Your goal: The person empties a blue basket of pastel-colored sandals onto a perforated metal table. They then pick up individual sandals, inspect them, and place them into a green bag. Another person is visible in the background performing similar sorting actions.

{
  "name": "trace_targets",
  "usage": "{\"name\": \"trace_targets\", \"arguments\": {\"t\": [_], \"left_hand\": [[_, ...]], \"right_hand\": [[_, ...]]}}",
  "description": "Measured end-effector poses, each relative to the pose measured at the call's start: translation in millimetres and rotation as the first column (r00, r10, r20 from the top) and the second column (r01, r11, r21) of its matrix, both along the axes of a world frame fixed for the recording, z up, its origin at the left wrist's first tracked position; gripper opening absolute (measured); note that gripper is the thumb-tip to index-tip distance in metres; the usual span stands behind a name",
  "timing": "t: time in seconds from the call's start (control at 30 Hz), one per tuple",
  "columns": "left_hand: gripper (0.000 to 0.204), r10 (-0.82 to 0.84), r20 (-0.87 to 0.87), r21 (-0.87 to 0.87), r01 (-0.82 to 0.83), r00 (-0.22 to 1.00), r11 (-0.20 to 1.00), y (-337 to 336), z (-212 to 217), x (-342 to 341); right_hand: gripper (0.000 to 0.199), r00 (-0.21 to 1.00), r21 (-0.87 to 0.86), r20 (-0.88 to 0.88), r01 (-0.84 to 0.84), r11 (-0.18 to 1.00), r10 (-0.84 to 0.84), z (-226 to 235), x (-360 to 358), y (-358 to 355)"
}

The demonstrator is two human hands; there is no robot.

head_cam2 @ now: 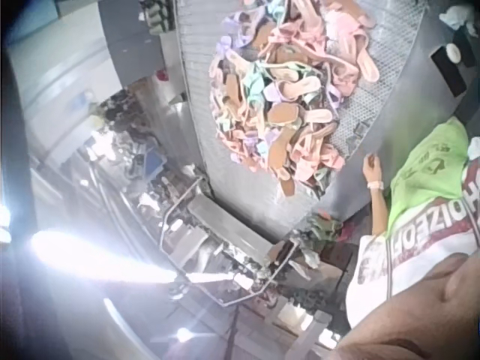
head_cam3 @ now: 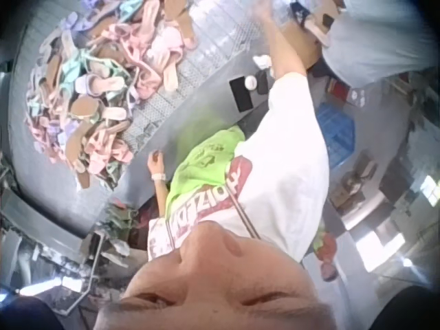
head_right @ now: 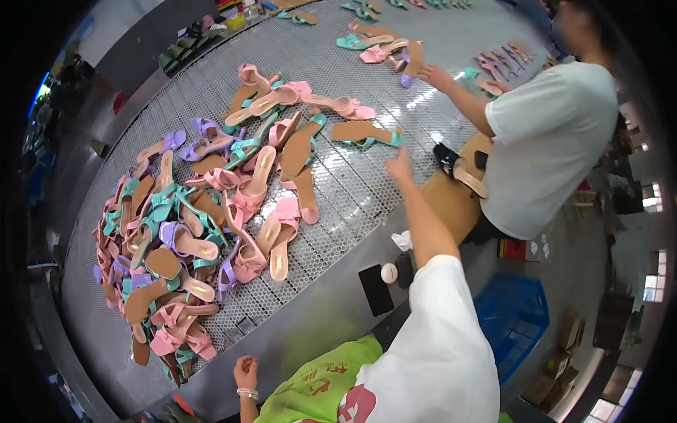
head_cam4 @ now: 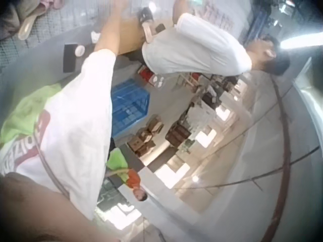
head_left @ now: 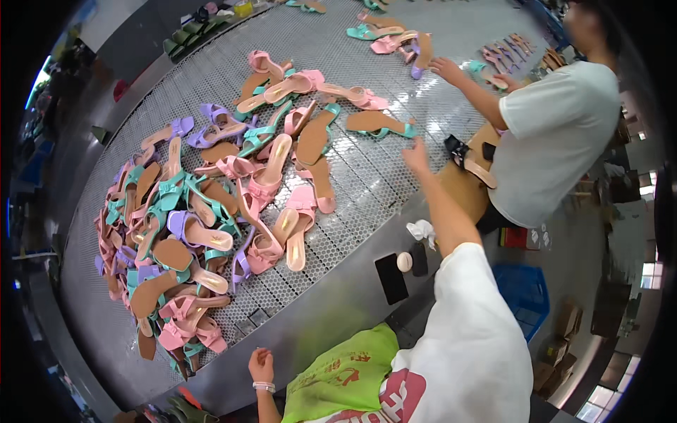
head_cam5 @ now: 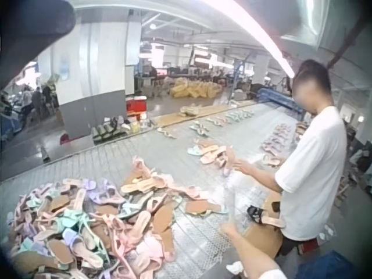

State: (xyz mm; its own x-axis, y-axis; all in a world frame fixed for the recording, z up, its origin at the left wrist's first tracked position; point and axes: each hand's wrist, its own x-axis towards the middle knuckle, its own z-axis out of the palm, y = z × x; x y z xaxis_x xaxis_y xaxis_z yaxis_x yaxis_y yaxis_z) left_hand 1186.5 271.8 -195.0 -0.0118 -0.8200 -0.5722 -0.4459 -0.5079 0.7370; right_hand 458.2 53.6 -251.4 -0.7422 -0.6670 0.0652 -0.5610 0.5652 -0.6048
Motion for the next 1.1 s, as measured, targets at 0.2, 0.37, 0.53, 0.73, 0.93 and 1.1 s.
{"name": "trace_targets", "arguments": {"t": [0.2, 0.37, 0.53, 0.73, 0.93, 1.1], "left_hand": [[0.02, 0.052, 0.064, 0.112, -0.059, 0.997, 0.992, -13, 12, -10], [0.02, 0.05, 0.005, 0.088, -0.05, 0.999, 0.995, -35, 3, -25], [0.02, 0.035, -0.039, 0.103, -0.031, 0.999, 0.994, -32, -5, -27], [0.02, 0.153, -0.134, 0.118, -0.138, 0.979, 0.983, -10, -7, -9], [0.019, 0.207, -0.137, 0.171, -0.182, 0.969, 0.968, 11, -15, 9], [0.02, 0.311, -0.154, 0.223, -0.274, 0.938, 0.936, 30, -20, 16]], "right_hand": [[0.068, 0.966, 0.039, 0.23, 0.115, 0.993, -0.121, 20, -30, -55], [0.024, 0.994, 0.218, -0.105, 0.002, 0.976, 0.021, -8, -39, -50], [0.024, 0.989, -0.078, 0.143, -0.039, 0.996, 0.049, -42, -11, -14], [0.019, 0.04, -0.033, 0.999, 0.433, 0.901, 0.018, 3, 72, 13], [0.027, -0.157, 0.128, 0.987, 0.584, 0.801, -0.042, 19, 80, 34], [0.021, 0.237, -0.068, 0.953, 0.777, 0.625, -0.191, 37, 100, 24]]}}
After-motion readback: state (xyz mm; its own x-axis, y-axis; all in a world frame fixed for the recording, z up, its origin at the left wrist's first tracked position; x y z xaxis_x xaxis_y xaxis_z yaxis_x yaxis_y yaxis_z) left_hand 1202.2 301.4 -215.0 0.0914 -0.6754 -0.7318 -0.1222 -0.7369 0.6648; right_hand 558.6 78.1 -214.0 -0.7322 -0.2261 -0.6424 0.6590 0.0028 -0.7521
